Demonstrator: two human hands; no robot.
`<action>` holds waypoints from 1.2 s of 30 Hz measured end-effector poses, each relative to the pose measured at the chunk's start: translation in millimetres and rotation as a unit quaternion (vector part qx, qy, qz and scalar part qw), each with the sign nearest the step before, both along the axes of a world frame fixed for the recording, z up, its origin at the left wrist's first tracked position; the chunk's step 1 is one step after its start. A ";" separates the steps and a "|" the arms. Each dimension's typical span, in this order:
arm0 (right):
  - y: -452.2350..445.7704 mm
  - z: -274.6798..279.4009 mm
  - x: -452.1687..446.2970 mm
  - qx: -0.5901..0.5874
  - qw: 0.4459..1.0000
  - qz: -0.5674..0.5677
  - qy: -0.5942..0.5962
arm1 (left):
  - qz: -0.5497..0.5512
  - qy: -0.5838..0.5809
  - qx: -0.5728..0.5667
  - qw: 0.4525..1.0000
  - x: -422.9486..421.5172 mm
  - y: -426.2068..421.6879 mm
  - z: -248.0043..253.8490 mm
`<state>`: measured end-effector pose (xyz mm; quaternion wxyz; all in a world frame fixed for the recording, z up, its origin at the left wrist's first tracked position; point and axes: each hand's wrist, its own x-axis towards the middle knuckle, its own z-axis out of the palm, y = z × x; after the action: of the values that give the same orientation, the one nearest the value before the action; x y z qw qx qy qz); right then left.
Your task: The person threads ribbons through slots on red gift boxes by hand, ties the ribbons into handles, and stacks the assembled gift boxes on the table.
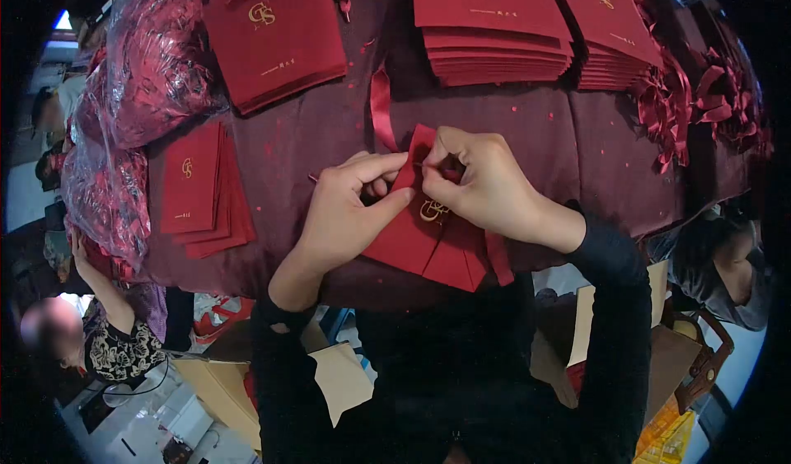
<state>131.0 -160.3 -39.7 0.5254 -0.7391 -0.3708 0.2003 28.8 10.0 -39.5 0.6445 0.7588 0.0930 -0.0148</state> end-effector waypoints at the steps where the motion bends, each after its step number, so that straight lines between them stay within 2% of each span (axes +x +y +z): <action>1: -0.1 -0.4 0.2 -0.009 1.000 0.000 0.012 | -0.012 -0.005 0.035 0.999 0.2 -0.3 2.2; 7: 0.6 -0.1 -0.2 -0.037 0.995 -0.026 0.084 | -0.029 -0.033 0.111 0.993 0.8 -1.6 1.2; 10: 0.3 0.3 -0.6 -0.021 0.999 -0.005 0.028 | -0.029 -0.031 0.133 0.990 -1.0 -1.3 -3.3; 11: 0.7 -1.3 -0.6 -0.025 0.999 -0.005 0.040 | -0.032 -0.031 0.128 0.991 -0.9 -2.0 1.1; 13: 0.7 -1.2 0.1 -0.076 0.987 -0.016 0.138 | -0.049 -0.057 0.087 0.993 0.8 -4.0 3.9; 15: 1.2 1.0 -2.4 -0.078 0.989 -0.010 0.126 | -0.053 -0.069 0.118 0.989 0.7 -6.7 1.9; 16: 0.6 3.8 -4.1 -0.071 0.995 -0.003 0.073 | -0.050 -0.075 0.124 0.988 2.4 -4.0 1.3; 18: -1.5 9.0 -3.9 -0.019 0.999 0.023 -0.046 | -0.023 0.049 -0.011 0.998 5.1 -2.2 7.9; 20: -3.8 7.0 -4.2 0.013 0.998 0.022 -0.059 | -0.030 0.126 -0.003 0.992 8.4 4.5 27.3; 22: -5.2 0.1 -4.6 0.047 0.996 0.025 -0.068 | -0.035 0.137 -0.161 0.977 7.5 7.8 0.1; 27: -8.6 -8.3 -6.3 0.060 0.994 0.049 -0.074 | -0.058 0.099 -0.050 0.992 8.8 2.9 -5.5; 30: -10.6 -7.5 -4.1 0.031 0.997 0.058 -0.042 | -0.074 0.001 0.070 0.995 10.9 1.5 -0.8; 31: -10.9 -11.3 -3.4 0.032 0.997 0.060 -0.042 | -0.072 0.002 0.071 0.995 11.1 1.7 -5.6; 33: -10.7 -19.9 -2.8 0.031 0.998 0.051 0.035 | -0.061 -0.149 0.160 0.974 11.4 3.2 -14.9; 34: -9.1 -18.8 -2.6 0.027 0.998 0.052 0.038 | -0.060 -0.146 0.156 0.975 10.4 4.5 -18.4; 36: -8.6 -14.3 -1.2 0.040 0.996 0.060 -0.058 | -0.070 -0.162 0.190 0.966 11.7 3.3 -12.8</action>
<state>129.8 -168.9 -54.0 0.5192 -0.7041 -0.4524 0.1735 40.5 13.3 -52.3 0.4923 0.8642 -0.0649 0.0813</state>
